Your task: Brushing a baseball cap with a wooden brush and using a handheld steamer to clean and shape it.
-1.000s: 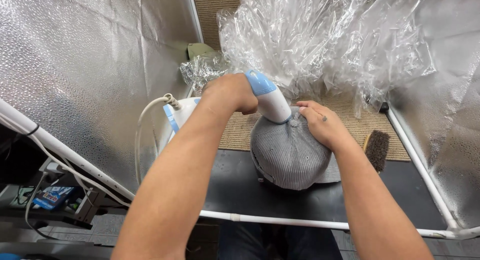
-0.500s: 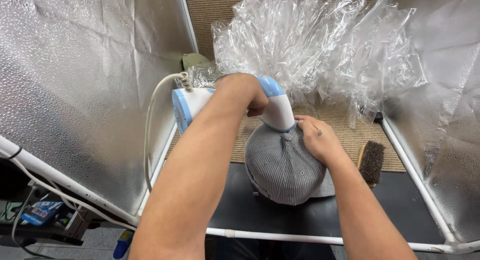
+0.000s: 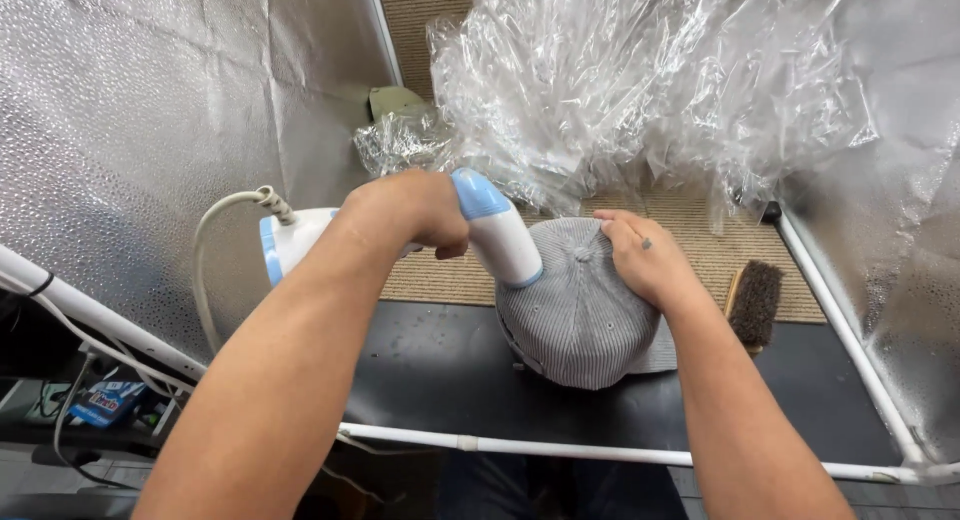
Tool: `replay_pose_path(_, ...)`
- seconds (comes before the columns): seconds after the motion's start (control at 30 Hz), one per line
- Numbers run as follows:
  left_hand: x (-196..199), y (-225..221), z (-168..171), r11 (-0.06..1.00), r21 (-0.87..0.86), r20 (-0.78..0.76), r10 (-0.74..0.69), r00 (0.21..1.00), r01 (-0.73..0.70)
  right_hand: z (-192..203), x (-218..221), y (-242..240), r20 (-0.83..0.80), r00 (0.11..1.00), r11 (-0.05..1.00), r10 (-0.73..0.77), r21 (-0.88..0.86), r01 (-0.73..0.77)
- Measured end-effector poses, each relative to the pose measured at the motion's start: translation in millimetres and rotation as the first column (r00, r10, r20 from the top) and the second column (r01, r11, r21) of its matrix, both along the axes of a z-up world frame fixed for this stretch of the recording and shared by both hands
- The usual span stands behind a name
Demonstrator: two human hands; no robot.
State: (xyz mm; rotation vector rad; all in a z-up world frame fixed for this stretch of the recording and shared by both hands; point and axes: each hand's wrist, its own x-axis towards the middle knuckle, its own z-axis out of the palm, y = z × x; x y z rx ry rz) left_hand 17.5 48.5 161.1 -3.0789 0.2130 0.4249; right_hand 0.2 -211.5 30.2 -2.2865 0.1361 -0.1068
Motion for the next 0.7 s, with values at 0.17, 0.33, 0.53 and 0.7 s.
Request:
replay_pose_path(0.17,15.9,-35.0,9.2,0.999,-0.039,-0.001,-0.005,1.0,0.005,9.5,-8.6,7.1,0.004,1.0,1.0,-0.011,-0.016,0.011)
replay_pose_path(0.33,45.9,-80.1,14.4,0.998,0.055,-0.059,0.011,0.998,-0.007,-0.1,0.8,1.4,0.01,1.0,1.0,-0.021,-0.01,0.021)
replay_pose_path(0.53,38.1,-70.3,10.0,1.0,-0.01,-0.022,0.01,1.0,-0.01,5.5,-3.9,7.1,0.019,1.0,0.999,-0.013,-0.043,0.014)
replay_pose_path(0.7,22.3,-39.9,9.5,0.999,0.019,-0.038,-0.034,0.999,0.035,12.4,-12.2,5.2,0.01,1.0,1.0,-0.017,0.011,0.017)
